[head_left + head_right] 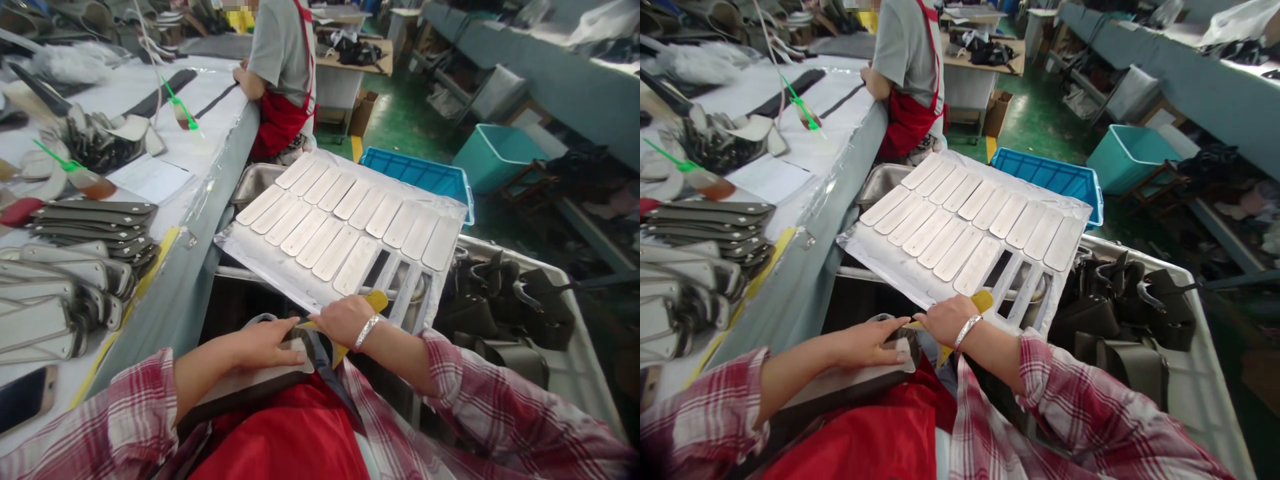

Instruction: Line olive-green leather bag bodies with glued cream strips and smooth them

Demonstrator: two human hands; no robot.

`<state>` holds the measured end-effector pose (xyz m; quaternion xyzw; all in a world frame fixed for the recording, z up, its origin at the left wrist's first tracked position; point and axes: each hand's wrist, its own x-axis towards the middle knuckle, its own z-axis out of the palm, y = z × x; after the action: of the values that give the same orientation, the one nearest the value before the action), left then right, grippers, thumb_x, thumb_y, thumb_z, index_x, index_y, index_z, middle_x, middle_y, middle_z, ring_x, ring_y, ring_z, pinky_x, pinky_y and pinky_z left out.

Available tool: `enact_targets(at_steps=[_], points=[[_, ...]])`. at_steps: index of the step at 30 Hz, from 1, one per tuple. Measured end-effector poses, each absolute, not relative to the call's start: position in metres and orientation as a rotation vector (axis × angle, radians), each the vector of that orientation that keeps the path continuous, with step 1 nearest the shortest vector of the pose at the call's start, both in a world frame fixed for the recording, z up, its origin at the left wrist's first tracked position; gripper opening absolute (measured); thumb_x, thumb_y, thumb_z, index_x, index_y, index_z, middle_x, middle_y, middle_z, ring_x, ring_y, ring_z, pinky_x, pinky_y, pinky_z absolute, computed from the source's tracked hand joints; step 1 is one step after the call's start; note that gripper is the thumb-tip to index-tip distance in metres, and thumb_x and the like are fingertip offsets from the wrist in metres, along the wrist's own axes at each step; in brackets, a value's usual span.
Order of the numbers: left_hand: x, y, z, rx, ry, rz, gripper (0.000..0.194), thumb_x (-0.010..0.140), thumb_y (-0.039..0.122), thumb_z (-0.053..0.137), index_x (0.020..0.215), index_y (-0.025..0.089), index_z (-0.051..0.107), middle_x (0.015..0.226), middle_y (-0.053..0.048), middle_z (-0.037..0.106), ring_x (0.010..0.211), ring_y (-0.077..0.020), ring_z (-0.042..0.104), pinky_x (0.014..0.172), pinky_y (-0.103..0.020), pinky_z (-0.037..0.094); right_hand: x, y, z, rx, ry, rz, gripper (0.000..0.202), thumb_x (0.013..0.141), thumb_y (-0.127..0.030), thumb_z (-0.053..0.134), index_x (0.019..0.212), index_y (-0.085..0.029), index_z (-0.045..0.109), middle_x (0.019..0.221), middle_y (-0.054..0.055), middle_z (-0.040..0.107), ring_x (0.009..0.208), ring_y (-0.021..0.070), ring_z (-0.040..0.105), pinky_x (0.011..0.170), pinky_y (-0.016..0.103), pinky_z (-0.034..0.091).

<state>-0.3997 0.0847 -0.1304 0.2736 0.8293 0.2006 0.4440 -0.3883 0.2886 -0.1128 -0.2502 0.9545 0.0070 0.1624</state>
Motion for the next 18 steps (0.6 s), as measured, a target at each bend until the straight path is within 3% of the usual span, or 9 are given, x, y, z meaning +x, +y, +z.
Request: enact_targets(at_steps=[8,14,18], points=[[-0.411,0.081,-0.138,0.754,1.899,0.648,0.077,0.074,0.067,0.045,0.136,0.022,0.032,0.134,-0.007,0.044,0.117,-0.0263,0.045,0.093,-0.028,0.038,-0.386,0.295,-0.12,-0.851,2.725,0.12,0.052,0.092,-0.044,0.025,0.076,-0.017,0.065,0.069,0.01,0.067,0.067,0.0241,0.064,0.053,0.033,0.043],[-0.418,0.089,-0.145,0.789,1.789,0.762,0.059,0.089,0.057,0.018,0.128,0.022,0.043,0.132,-0.004,0.046,0.119,-0.0184,0.043,0.102,-0.027,0.027,-0.38,0.288,-0.119,-0.722,2.641,0.144,0.052,0.091,-0.046,0.023,0.079,-0.019,0.066,0.07,0.01,0.067,0.066,0.0251,0.064,0.053,0.036,0.046],[-0.42,0.094,-0.149,0.827,1.746,0.783,0.054,0.09,0.053,0.019,0.12,0.019,0.05,0.124,-0.004,0.053,0.112,-0.0159,0.047,0.099,-0.023,0.03,-0.385,0.283,-0.111,-0.643,2.524,0.106,0.056,0.092,-0.046,0.021,0.079,-0.017,0.067,0.07,0.013,0.067,0.072,0.0259,0.065,0.057,0.037,0.048]])
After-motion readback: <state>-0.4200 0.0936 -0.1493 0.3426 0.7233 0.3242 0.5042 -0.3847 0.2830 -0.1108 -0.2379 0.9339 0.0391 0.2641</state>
